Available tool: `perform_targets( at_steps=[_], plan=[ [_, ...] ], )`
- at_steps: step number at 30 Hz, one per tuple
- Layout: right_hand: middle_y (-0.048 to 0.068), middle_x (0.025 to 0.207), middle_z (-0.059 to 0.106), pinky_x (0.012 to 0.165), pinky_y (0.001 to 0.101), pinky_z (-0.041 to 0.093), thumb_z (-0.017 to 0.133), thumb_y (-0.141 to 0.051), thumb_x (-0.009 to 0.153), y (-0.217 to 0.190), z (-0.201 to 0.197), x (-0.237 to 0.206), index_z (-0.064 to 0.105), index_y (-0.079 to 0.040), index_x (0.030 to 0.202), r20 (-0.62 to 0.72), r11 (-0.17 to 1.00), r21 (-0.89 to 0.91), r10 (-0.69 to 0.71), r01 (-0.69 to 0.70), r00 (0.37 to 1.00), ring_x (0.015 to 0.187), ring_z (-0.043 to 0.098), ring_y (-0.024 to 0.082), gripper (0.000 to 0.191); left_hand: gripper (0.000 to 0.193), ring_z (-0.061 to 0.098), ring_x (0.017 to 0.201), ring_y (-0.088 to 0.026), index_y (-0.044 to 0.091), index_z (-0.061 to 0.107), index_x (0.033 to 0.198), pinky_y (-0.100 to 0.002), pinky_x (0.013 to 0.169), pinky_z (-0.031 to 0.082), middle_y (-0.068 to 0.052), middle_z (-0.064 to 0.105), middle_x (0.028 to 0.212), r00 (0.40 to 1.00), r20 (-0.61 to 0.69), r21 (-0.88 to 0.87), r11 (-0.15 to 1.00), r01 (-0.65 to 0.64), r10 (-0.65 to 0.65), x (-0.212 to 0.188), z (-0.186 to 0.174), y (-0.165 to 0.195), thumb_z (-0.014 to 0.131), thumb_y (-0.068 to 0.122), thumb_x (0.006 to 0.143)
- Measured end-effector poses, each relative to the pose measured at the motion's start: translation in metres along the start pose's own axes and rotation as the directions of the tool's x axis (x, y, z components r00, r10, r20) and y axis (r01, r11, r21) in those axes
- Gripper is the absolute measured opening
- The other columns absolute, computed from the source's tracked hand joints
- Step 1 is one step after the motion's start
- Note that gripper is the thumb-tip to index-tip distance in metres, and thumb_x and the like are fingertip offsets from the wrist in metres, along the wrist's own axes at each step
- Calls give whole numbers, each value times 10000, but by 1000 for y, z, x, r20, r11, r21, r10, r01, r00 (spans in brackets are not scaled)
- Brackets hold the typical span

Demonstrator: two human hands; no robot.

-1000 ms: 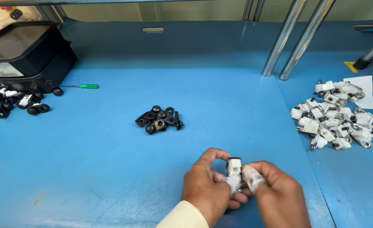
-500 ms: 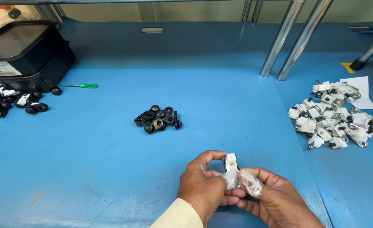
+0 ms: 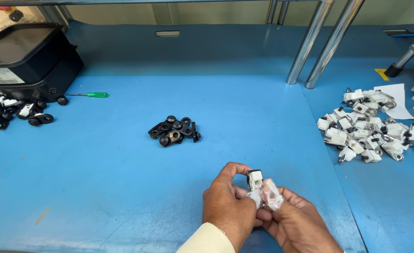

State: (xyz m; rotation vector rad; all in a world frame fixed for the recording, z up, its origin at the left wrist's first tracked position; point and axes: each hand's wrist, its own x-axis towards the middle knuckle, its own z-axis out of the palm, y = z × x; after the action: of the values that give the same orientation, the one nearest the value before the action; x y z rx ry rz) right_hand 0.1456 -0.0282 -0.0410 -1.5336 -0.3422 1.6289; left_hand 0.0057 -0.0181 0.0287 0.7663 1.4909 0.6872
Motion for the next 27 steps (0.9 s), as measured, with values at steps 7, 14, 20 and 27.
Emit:
perform_targets(
  at_steps=[7, 14, 20, 27],
  plan=[
    [142, 940, 675, 761, 388, 583, 539, -141, 1005, 3, -4, 11, 655, 19, 1127, -130, 995, 98, 21, -9, 991, 760, 626, 195, 232, 351, 771, 641, -171, 146, 634, 1179, -281, 557, 658, -67, 687, 782, 1000, -14, -51, 999, -13, 12, -1, 9, -1, 651, -62, 897],
    [138, 922, 678, 735, 386, 574, 566, -165, 1016, 2, -3, 4, 646, 26, 1106, -62, 997, 81, -13, 18, 998, 764, 645, 204, 225, 330, 769, 652, -178, 150, 621, 1182, -298, 563, 656, -71, 690, 814, 998, -48, -98, 994, 44, -49, -1, 10, 2, 621, -54, 923],
    [142, 953, 666, 745, 379, 563, 529, -108, 1017, 8, -10, 17, 648, 36, 1152, -132, 987, 158, -14, 35, 991, 776, 616, 200, 231, 331, 768, 650, -185, 160, 585, 1204, -293, 562, 637, -110, 712, 827, 998, -55, -143, 990, 8, -16, -4, 18, 2, 660, -7, 929],
    [176, 943, 697, 813, 390, 597, 575, -76, 988, 6, -11, 12, 662, 59, 1135, -33, 989, 134, -62, 66, 998, 817, 684, 235, 218, 364, 765, 769, -195, 114, 544, 1258, -308, 678, 663, -126, 709, 886, 993, -18, -256, 960, 112, -120, 1, 14, 1, 646, -32, 941]
  ],
)
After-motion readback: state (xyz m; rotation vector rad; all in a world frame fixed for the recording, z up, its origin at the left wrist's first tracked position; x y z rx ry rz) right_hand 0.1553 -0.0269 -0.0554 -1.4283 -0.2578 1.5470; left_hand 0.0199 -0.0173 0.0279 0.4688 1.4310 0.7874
